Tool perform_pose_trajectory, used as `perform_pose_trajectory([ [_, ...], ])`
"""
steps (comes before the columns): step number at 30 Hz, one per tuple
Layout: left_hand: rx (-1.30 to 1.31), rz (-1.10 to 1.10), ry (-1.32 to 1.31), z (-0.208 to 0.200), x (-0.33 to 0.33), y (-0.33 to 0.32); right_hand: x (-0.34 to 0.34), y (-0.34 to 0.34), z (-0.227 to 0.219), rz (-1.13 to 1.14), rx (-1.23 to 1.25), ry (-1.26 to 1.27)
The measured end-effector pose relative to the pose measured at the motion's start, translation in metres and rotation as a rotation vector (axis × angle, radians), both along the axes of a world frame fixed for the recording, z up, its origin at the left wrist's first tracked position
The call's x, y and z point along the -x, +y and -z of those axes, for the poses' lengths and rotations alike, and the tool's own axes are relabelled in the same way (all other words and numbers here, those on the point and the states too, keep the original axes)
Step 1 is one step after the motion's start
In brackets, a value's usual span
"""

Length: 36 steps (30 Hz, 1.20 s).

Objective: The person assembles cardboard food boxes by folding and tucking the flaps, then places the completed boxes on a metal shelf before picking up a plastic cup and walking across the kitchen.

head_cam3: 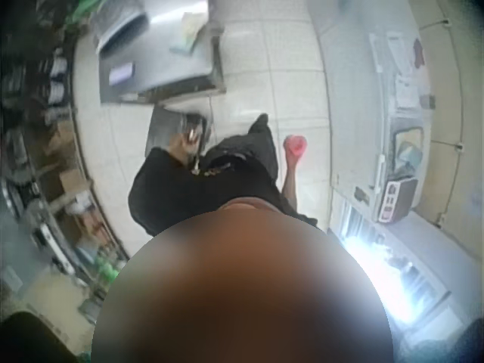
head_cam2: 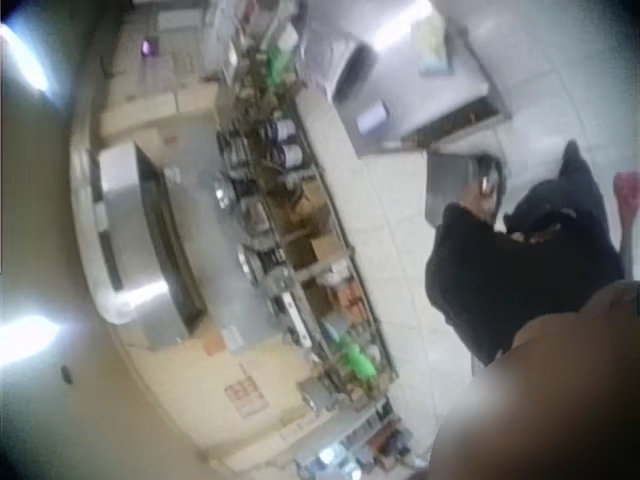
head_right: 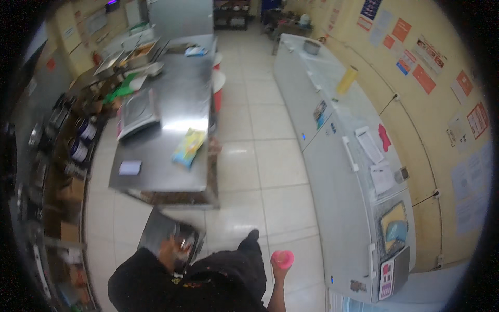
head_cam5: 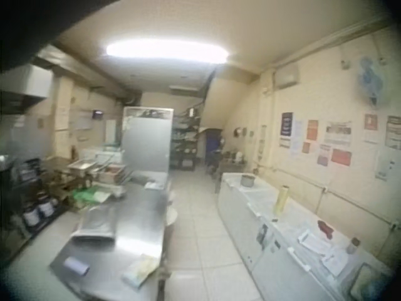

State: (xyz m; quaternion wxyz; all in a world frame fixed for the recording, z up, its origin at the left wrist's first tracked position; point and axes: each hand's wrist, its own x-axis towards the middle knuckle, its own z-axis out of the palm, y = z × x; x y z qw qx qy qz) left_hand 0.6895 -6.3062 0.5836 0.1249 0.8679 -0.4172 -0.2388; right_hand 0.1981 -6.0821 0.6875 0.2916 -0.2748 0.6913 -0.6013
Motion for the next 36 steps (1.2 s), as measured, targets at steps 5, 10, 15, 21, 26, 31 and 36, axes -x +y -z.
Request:
perform_pose_trajectory([
  [5, -0.179, 0.138, 0.487, 0.030, 0.138, -0.147, 0.098, -0.172, -0.002, 0.058, -0.147, 0.109],
  [10, -0.339, 0.175, 0.668, 0.012, 0.248, -0.285, 0.209, -0.442, -0.003, -0.057, -0.032, 0.041],
  [15, -0.382, 0.136, 0.751, 0.008, 0.311, -0.469, 0.291, -0.787, -0.057, -0.340, 0.082, 0.382],
  [21, -0.477, 0.166, 0.747, 0.027, 0.360, -0.720, 0.342, -1.151, -0.095, -0.505, 0.206, 0.285],
  [26, -0.533, 0.283, 0.763, 0.001, 0.401, -0.995, 0.357, -1.339, -0.077, -0.445, 0.184, 0.204],
  [31, -0.385, 0.332, 0.793, -0.034, 0.461, -1.374, 0.389, -1.474, -0.084, -0.509, -0.072, 0.187],
  [36, -0.077, 0.451, 0.855, -0.048, 0.552, -1.710, 0.451, -1.622, -0.059, -0.339, -0.099, -0.043],
])
